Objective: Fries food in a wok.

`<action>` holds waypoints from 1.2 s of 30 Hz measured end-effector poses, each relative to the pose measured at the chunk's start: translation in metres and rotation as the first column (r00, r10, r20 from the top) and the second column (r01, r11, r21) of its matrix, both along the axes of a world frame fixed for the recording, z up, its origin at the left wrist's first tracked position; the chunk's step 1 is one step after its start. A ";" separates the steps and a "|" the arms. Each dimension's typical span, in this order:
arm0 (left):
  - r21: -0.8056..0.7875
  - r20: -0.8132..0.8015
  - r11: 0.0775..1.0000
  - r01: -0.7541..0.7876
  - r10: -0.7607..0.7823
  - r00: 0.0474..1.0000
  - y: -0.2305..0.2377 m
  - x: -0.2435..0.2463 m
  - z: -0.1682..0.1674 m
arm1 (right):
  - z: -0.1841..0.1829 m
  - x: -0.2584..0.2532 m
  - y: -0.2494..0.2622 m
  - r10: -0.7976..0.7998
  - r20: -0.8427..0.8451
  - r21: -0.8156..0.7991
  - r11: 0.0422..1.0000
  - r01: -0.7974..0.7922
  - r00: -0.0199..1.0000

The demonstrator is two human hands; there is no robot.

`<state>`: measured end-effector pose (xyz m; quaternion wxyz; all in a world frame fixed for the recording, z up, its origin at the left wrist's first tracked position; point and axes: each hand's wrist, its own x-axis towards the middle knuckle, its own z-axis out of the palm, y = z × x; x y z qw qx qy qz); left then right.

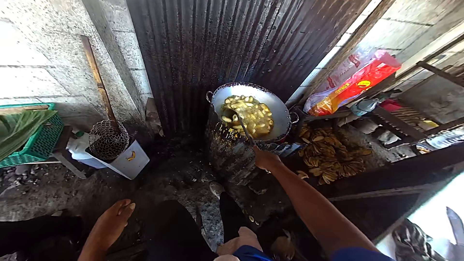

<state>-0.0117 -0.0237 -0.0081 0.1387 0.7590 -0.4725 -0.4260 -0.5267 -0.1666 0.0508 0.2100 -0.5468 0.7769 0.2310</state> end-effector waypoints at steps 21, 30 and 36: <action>0.004 -0.033 1.000 -0.017 0.017 0.999 -0.003 0.001 -0.002 | 0.067 -0.079 0.040 -0.105 0.176 -0.158 0.978 0.133 0.979; 0.014 0.007 1.000 -0.017 0.017 1.000 0.002 0.010 -0.009 | 0.002 -0.036 -0.046 0.073 -0.152 -0.163 0.982 -0.097 0.986; 0.026 0.012 0.998 -0.059 0.059 0.998 0.004 0.012 -0.007 | -0.014 -0.070 -0.073 -0.092 -0.172 -0.216 0.975 0.054 0.981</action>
